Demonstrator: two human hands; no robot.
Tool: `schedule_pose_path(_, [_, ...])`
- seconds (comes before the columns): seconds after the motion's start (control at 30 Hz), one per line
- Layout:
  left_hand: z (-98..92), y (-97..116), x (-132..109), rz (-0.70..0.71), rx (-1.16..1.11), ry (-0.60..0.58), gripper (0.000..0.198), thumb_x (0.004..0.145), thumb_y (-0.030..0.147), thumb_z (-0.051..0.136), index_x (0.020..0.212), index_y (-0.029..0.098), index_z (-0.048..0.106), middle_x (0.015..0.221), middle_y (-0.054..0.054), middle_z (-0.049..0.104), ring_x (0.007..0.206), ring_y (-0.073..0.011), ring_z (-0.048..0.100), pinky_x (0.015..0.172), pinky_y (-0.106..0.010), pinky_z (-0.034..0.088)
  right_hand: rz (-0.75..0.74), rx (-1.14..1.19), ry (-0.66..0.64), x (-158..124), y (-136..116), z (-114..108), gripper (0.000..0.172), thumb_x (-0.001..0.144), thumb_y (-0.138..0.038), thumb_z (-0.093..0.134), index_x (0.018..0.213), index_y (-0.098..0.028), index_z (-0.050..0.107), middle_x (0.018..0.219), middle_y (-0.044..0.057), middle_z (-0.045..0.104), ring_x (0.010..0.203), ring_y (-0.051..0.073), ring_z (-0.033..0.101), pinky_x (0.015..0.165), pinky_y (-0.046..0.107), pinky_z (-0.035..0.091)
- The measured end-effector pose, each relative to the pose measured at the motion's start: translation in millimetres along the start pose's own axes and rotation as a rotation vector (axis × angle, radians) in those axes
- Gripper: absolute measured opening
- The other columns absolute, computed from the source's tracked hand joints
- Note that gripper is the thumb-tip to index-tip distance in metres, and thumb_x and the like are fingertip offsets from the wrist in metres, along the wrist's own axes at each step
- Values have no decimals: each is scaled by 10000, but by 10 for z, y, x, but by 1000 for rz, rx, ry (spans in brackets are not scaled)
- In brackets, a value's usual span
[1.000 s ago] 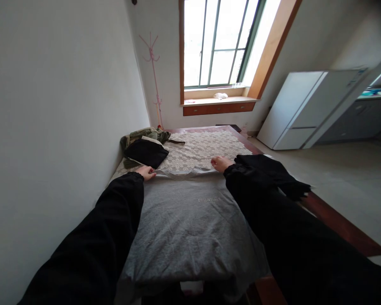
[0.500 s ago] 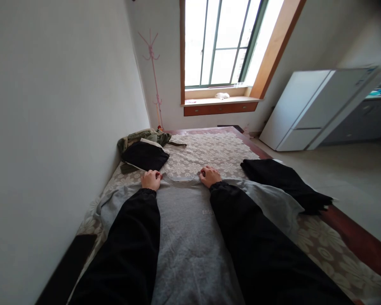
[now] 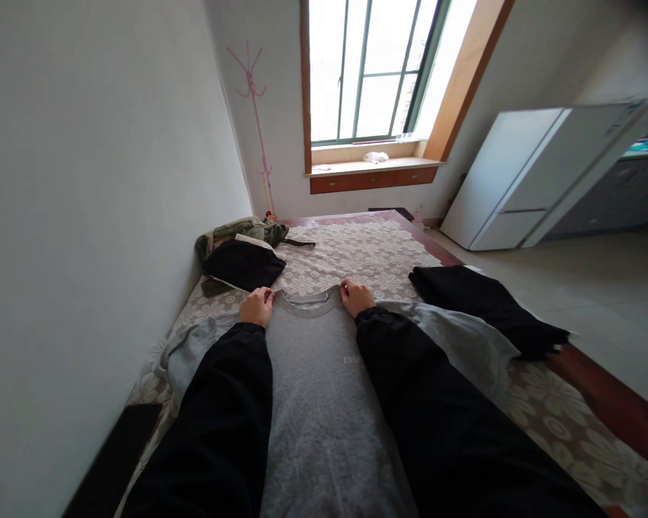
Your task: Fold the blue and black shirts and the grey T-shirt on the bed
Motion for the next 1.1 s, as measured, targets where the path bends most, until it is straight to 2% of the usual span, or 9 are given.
schedule_pose_path(0.2, [16, 16, -5, 37, -12, -10, 244, 983, 278, 497, 1097, 251, 711, 1169, -85, 701, 1065, -237, 657, 841, -307, 482, -101, 39, 12, 16, -17, 19, 298, 973, -184, 484, 1238, -183, 621, 1161, 113, 715, 1098, 244, 645, 941, 295, 449])
schedule_pose_path(0.33, [33, 6, -18, -2, 1, -28, 301, 954, 301, 541, 1207, 243, 693, 1077, -105, 738, 1015, -269, 682, 850, -342, 488, -175, 52, 20, 18, -18, 44, 313, 935, -136, 510, 1230, -162, 609, 1240, 126, 663, 1208, 244, 573, 1043, 300, 402])
schedule_pose_path(0.5, [36, -5, -19, -35, 2, -56, 269, 956, 345, 543, 1153, 276, 713, 957, -73, 774, 950, -273, 707, 803, -343, 485, -215, 49, 22, 7, -16, 36, 338, 943, -154, 529, 1279, -171, 563, 1251, 127, 628, 1202, 241, 553, 1039, 317, 406])
schedule_pose_path(0.67, [24, 8, -5, -23, 12, -45, 257, 975, 308, 506, 1170, 234, 657, 1001, -83, 759, 974, -253, 695, 815, -332, 482, -231, 5, -7, -31, -45, 7, 204, 973, -190, 507, 1148, -206, 610, 1217, 109, 632, 1172, 243, 543, 1015, 328, 403])
schedule_pose_path(0.73, [21, 29, -29, 6, 21, -45, 266, 974, 291, 502, 1193, 213, 633, 1049, -93, 740, 1021, -251, 675, 861, -337, 484, -213, -24, -12, -70, -88, 21, 195, 984, -259, 518, 1142, -203, 618, 1229, 126, 625, 1195, 280, 519, 1017, 376, 396])
schedule_pose_path(0.87, [47, 113, -184, 86, 51, -55, 341, 966, 305, 512, 1278, 214, 618, 1268, -120, 658, 1211, -282, 576, 1015, -395, 448, -153, -101, -5, -199, -227, 103, 362, 988, -359, 515, 1281, -154, 568, 1311, 179, 573, 1236, 346, 472, 1026, 475, 379])
schedule_pose_path(0.97, [94, 185, -337, 132, 94, -73, 455, 982, 356, 485, 1414, 235, 558, 1409, -137, 569, 1315, -308, 494, 1105, -460, 395, -123, -203, -12, -283, -312, 167, 445, 1020, -376, 436, 1401, -152, 493, 1416, 186, 508, 1289, 344, 435, 1077, 505, 338])
schedule_pose_path(1.1, [147, 228, -441, 153, 166, -79, 537, 1008, 398, 407, 1513, 228, 474, 1500, -143, 500, 1392, -303, 423, 1192, -479, 314, -152, -248, -36, -306, -327, 221, 524, 1035, -395, 375, 1494, -149, 424, 1584, 174, 369, 1414, 341, 330, 1161, 508, 266])
Point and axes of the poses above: each hand's wrist, its own x-axis towards the middle knuckle, its own z-axis out of the palm, y = z × x, the point moved 1 cm from there along x, towards the middle knuckle
